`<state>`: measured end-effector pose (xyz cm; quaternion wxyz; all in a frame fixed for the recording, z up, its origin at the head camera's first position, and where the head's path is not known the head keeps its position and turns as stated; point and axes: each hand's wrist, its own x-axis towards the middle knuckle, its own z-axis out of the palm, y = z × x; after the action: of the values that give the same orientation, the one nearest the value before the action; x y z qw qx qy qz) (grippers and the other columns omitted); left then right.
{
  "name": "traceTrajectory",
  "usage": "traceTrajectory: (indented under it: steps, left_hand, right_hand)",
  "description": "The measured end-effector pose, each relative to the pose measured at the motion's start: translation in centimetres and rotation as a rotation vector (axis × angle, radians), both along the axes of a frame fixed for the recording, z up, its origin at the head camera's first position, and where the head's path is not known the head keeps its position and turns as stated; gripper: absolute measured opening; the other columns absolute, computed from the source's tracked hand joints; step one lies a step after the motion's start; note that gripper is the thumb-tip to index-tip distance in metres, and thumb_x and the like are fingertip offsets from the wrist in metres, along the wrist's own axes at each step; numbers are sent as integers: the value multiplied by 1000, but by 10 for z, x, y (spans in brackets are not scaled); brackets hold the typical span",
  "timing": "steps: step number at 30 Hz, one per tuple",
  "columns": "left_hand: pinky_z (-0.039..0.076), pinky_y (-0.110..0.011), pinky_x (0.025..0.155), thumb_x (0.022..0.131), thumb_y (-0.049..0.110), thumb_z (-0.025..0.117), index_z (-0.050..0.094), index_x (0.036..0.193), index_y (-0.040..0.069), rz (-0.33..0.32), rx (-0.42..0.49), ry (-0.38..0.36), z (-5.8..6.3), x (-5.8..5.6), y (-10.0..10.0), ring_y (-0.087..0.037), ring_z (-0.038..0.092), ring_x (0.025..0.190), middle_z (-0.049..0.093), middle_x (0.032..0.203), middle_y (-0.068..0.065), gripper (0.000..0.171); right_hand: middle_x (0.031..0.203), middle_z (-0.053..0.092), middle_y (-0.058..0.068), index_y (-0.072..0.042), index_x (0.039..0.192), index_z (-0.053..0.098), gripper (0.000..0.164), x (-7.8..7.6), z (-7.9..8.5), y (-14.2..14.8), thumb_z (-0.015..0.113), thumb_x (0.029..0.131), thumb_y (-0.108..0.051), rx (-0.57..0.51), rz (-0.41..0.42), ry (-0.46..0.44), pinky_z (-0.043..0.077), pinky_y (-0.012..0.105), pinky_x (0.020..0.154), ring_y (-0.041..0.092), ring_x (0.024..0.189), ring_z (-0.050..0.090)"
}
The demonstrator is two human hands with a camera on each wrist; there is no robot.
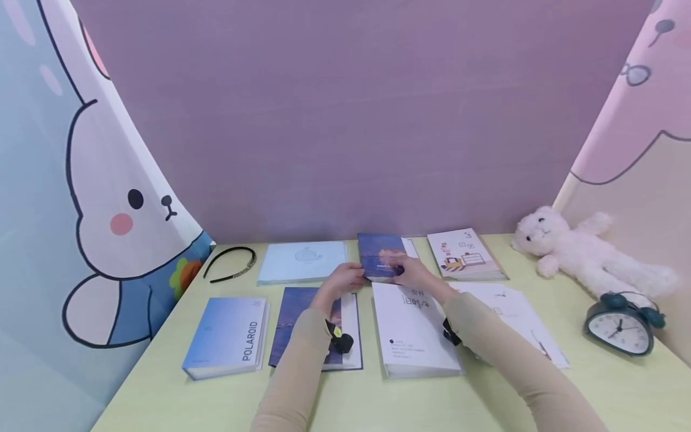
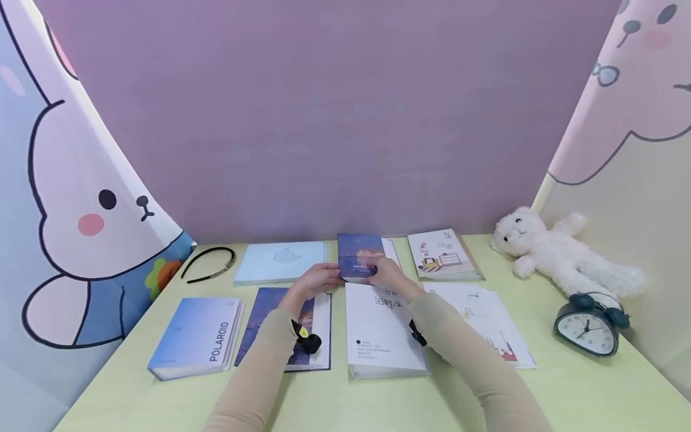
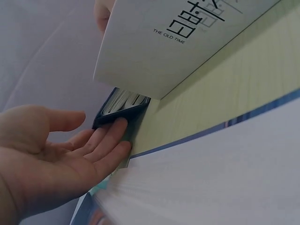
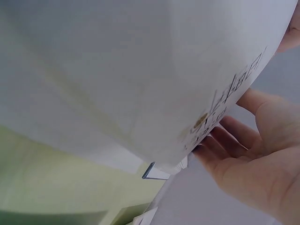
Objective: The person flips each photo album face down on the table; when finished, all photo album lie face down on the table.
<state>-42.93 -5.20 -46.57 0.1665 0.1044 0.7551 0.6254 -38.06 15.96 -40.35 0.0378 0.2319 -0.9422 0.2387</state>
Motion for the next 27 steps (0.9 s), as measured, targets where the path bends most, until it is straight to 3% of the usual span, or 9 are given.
traceTrajectory:
  steps: [2,4,7,10,12,18,27]
  left_hand:
    - [44,-45,102,99,13,45,34,139,-9,45,-33,-43,29,27,5,-37,54,117,50,131,-26,47]
    - [43,-46,103,100,11,40,36,136,-12,60,-50,-32,50,46,8,-40,52,118,50,130,-29,44]
    - [43,-46,103,100,10,37,40,132,-15,85,-59,-16,72,64,10,-40,53,116,52,127,-30,41]
    - [44,-45,102,100,11,36,42,132,-14,121,-64,-1,85,71,11,-39,55,115,53,125,-29,40]
    - [45,-44,101,101,12,37,41,133,-13,144,-55,11,85,69,13,-38,56,114,54,124,-28,41]
    - [51,-39,94,100,15,43,48,132,-7,221,27,21,71,47,15,-35,60,110,60,118,-25,39]
    - [46,-44,99,101,19,41,48,135,2,243,137,2,68,38,17,-35,55,116,56,126,-21,39]
  right_hand:
    - [135,50,23,2,124,58,47,0,-1,-1,72,81,-15,-4,-31,-23,38,51,104,43,121,48]
    - [136,50,21,2,124,58,48,0,-3,-1,72,82,-15,-25,-55,-44,38,50,105,41,124,46]
    - [135,50,20,1,123,59,47,-1,-3,-1,72,81,-15,-66,-71,-49,37,50,106,40,126,45]
    - [139,47,20,1,123,59,48,0,-2,-1,73,80,-15,-95,-70,-22,36,51,107,41,127,43]
    - [140,46,20,0,123,59,49,0,0,-1,74,79,-14,-117,-69,3,36,51,106,41,127,44]
    - [136,50,19,-1,126,57,51,-2,3,-1,74,80,-15,-171,-49,75,41,51,102,40,122,49]
    - [137,49,13,-5,129,55,53,-6,2,2,73,82,-18,-289,14,110,49,45,94,36,114,57]
